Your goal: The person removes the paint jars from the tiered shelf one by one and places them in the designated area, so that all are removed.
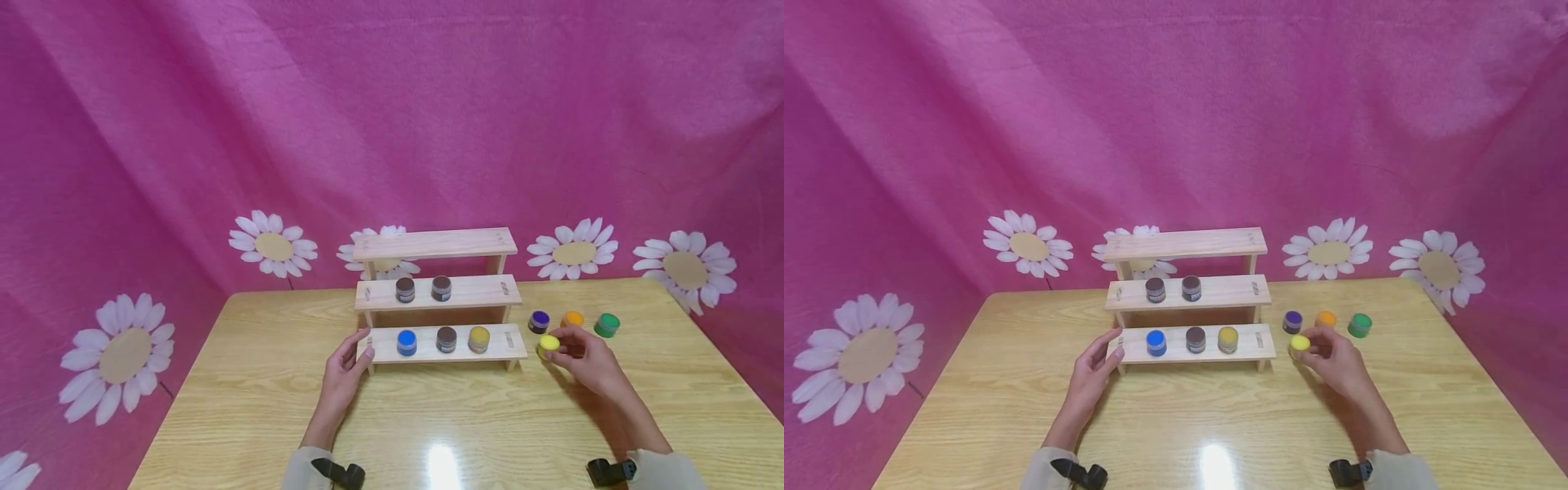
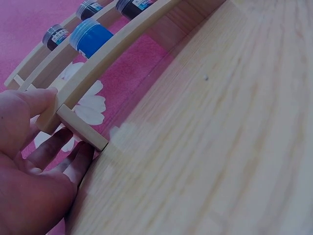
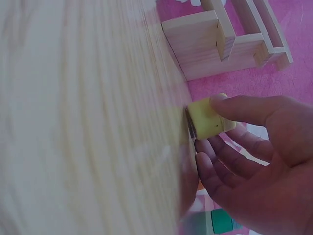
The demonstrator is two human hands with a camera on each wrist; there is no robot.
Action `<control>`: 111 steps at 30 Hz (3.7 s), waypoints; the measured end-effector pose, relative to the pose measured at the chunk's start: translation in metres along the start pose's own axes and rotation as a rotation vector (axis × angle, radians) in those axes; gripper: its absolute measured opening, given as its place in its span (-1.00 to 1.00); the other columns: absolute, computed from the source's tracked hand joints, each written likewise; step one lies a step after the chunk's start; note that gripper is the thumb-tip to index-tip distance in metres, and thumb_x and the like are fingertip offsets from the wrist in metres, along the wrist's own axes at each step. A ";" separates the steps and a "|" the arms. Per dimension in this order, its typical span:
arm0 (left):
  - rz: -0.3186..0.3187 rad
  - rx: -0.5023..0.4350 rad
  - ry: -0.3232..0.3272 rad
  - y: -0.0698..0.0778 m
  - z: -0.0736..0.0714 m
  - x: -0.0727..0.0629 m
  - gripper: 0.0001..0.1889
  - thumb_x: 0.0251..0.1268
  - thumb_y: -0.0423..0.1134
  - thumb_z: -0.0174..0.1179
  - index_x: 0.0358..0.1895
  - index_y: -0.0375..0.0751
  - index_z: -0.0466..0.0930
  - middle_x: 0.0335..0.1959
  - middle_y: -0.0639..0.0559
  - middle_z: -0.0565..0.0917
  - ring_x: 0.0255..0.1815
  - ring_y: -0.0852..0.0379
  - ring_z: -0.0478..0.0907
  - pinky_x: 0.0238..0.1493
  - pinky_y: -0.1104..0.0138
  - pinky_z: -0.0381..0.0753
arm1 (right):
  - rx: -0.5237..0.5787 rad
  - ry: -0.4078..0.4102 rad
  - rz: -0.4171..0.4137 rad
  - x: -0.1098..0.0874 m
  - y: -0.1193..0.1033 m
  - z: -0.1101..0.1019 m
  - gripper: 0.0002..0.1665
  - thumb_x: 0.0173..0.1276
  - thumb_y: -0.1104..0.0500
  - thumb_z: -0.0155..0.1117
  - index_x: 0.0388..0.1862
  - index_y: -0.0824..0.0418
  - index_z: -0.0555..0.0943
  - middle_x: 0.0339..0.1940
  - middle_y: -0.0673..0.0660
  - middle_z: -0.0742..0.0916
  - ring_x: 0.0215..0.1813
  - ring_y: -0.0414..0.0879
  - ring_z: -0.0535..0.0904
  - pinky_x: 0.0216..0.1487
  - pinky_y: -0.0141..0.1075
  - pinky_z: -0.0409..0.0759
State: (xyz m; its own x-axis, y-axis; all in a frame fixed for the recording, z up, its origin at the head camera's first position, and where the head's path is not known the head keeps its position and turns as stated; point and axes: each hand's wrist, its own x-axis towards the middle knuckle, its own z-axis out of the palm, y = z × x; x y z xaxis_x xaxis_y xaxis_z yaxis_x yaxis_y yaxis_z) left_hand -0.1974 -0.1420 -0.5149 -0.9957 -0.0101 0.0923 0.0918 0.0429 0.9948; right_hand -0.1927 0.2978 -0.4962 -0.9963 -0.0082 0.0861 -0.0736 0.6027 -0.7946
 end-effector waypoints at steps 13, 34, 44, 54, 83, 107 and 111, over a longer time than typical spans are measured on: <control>0.027 -0.018 -0.009 -0.002 0.000 0.001 -0.56 0.50 -0.32 0.23 0.39 -0.25 0.52 0.50 -0.20 0.40 0.59 -0.10 0.16 0.57 0.05 0.13 | 0.014 -0.029 0.009 -0.001 0.000 -0.007 -0.48 0.30 0.31 0.50 0.17 0.47 0.54 -0.01 0.36 0.70 -0.12 -0.06 0.65 -0.18 -0.52 0.63; 0.011 -0.013 0.001 -0.003 0.000 0.001 -0.57 0.50 -0.29 0.24 0.38 -0.20 0.54 0.50 -0.16 0.41 0.59 -0.09 0.17 0.57 0.05 0.14 | 0.165 0.067 -0.201 -0.005 -0.046 -0.003 -0.57 0.46 0.24 0.37 0.22 0.40 0.58 0.10 0.41 0.67 0.01 -0.39 0.63 0.00 -0.59 0.61; 0.040 -0.025 -0.003 -0.004 0.000 0.002 -0.57 0.49 -0.35 0.23 0.37 -0.28 0.53 0.49 -0.24 0.40 0.59 -0.09 0.17 0.56 0.10 0.14 | 0.270 0.070 -0.280 0.003 -0.074 0.017 -0.62 0.41 0.31 0.40 0.17 0.37 0.62 0.00 0.24 0.73 0.01 -0.20 0.68 0.04 -0.52 0.64; 0.042 -0.026 -0.012 -0.004 -0.001 0.001 -0.57 0.50 -0.33 0.23 0.37 -0.27 0.53 0.50 -0.24 0.39 0.59 -0.08 0.17 0.56 0.10 0.16 | 0.311 0.052 -0.366 0.026 -0.117 0.036 -0.55 0.35 0.34 0.45 0.19 0.37 0.60 0.02 0.33 0.72 0.04 0.11 0.67 0.13 -0.40 0.65; 0.013 -0.022 0.008 -0.003 0.003 0.002 -0.57 0.50 -0.30 0.24 0.37 -0.23 0.55 0.51 -0.21 0.39 0.60 -0.10 0.15 0.58 0.05 0.11 | 0.128 -0.015 -0.244 0.079 -0.154 0.082 -0.53 0.34 0.19 0.49 0.21 0.22 0.64 0.07 0.20 0.75 0.02 0.07 0.68 0.10 -0.07 0.67; 0.005 -0.003 0.018 -0.002 0.002 0.002 -0.58 0.51 -0.30 0.23 0.37 -0.25 0.54 0.49 -0.22 0.40 0.60 -0.11 0.15 0.58 0.06 0.11 | 0.200 0.073 -0.288 0.033 -0.133 0.039 -0.55 0.34 0.23 0.50 0.18 0.28 0.65 0.00 0.22 0.76 0.01 0.01 0.70 0.06 -0.43 0.67; 0.002 -0.001 0.018 -0.002 0.001 0.002 -0.58 0.51 -0.30 0.23 0.37 -0.24 0.54 0.50 -0.22 0.39 0.60 -0.10 0.15 0.58 0.06 0.11 | 0.190 0.104 -0.297 0.024 -0.125 0.031 -0.54 0.32 0.23 0.52 0.17 0.27 0.66 -0.01 0.19 0.76 0.00 -0.16 0.66 0.07 -0.47 0.65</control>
State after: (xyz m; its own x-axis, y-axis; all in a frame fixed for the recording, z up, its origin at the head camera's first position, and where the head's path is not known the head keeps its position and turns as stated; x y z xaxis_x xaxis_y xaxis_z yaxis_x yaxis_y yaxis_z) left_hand -0.1992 -0.1408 -0.5167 -0.9951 -0.0277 0.0953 0.0941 0.0420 0.9947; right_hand -0.2086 0.1975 -0.4130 -0.9211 -0.0735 0.3824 -0.3755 0.4276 -0.8223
